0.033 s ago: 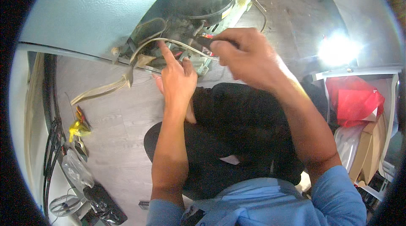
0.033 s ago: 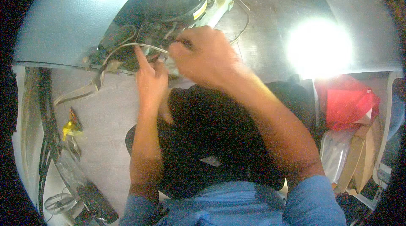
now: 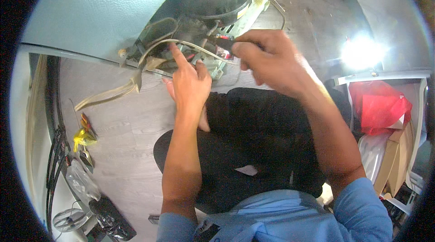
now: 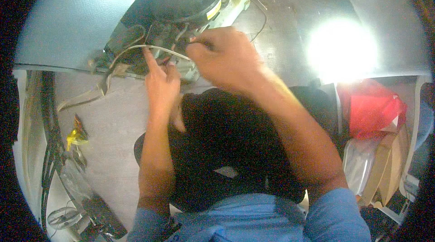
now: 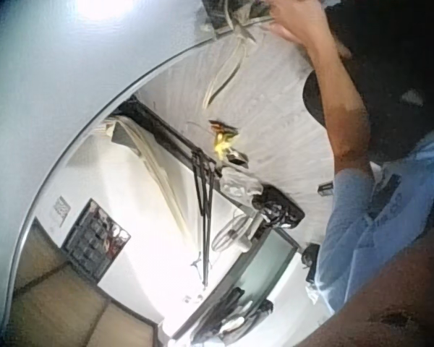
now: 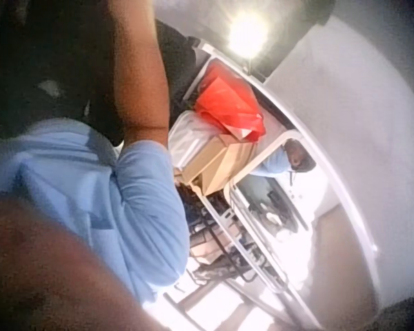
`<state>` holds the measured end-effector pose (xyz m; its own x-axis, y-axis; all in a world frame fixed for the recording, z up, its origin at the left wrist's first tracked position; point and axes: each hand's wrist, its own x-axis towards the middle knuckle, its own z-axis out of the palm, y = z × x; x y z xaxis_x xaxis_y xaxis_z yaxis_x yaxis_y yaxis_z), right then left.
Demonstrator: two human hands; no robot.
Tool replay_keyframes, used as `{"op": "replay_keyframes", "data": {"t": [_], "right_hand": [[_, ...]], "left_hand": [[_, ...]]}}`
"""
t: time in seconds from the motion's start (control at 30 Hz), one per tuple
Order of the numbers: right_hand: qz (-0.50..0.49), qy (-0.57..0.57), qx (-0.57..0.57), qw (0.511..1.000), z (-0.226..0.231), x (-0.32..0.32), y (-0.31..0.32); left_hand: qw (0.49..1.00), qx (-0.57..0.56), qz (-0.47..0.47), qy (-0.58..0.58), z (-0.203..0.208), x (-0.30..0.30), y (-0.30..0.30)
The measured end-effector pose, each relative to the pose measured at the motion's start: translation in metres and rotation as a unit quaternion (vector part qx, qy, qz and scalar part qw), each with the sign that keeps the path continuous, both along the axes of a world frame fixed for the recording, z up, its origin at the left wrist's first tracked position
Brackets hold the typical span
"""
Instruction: The person sits on the floor and uses a screwdriver to remove screws from the back panel of a refrigerator. They then use a multimeter to test electrical components and wires within the appliance's internal assembly.
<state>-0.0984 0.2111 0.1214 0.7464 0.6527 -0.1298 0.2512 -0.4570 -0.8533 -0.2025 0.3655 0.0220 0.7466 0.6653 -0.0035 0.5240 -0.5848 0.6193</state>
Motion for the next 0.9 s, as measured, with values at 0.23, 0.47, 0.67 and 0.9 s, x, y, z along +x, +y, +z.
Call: {"op": "replay_keyframes", "data": {"t": [0.23, 0.47, 0.67, 0.9], "right_hand": [[0.023, 0.163, -0.106, 0.981, -0.016, 0.002, -0.062], [0.089, 0.073, -0.146, 0.983, -0.037, 0.008, -0.055], [0.136, 0.046, -0.165, 0.976, -0.027, 0.013, -0.045], [0.132, 0.130, -0.057, 0.981, -0.061, 0.021, -0.060]], "left_hand": [[0.993, 0.111, -0.018, 0.023, 0.000, 0.003, 0.003], [0.978, 0.111, -0.035, -0.175, -0.008, -0.011, 0.011], [0.988, -0.044, 0.033, -0.147, -0.024, -0.007, 0.013], [0.926, -0.158, 0.221, -0.262, -0.025, 0.037, 0.008]]}}
